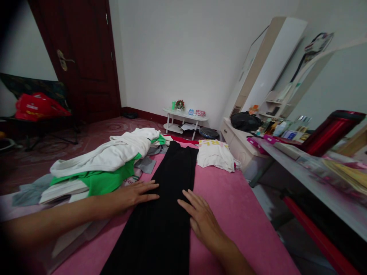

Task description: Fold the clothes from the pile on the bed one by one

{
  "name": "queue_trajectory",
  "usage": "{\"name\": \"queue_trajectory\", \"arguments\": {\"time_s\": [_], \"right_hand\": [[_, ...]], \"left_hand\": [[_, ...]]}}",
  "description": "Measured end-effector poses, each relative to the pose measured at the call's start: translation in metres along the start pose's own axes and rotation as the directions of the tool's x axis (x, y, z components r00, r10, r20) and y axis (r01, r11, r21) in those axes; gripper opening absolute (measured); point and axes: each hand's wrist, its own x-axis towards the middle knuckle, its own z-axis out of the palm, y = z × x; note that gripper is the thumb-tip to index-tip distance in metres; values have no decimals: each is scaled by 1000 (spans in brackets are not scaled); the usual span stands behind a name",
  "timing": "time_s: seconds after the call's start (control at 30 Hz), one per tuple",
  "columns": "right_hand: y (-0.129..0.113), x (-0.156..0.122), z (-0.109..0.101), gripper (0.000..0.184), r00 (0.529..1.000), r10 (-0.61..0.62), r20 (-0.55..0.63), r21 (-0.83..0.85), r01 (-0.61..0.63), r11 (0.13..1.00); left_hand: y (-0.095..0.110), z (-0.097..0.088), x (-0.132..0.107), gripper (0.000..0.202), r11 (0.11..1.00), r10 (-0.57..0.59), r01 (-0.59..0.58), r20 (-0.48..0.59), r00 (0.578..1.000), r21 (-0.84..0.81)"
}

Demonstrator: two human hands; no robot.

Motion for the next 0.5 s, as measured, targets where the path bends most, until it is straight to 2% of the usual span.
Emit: {"name": "queue_trajectory", "arguments": {"time_s": [0.1, 0.2, 0.3, 0.4, 0.47, 0.5], "right_hand": [[6, 14, 8, 68, 999, 4, -46, 33, -3, 999], [2, 21, 6, 49, 995, -54, -83, 101, 63, 993], [-19, 15, -5, 29, 981, -144, -131, 173, 166, 971], [-43, -1, -18, 19, 960, -239, -145, 278, 271, 922], [-51, -8, -25, 21, 961, -213, -177, 359, 265, 895], [-50, -8, -28, 24, 971, -135, -198, 385, 203, 900]], "left_hand": [[8, -10, 11, 81, 998, 58, -58, -14, 998, 3], [20, -21, 16, 62, 994, 89, -90, -19, 996, -68], [42, -30, 10, 47, 970, 158, -156, -4, 987, -189], [73, -35, -5, 38, 924, 221, -201, 24, 975, -324], [88, -38, -10, 30, 877, 206, -186, -3, 978, -443], [90, -39, -10, 25, 840, 170, -163, -35, 985, -518]]}}
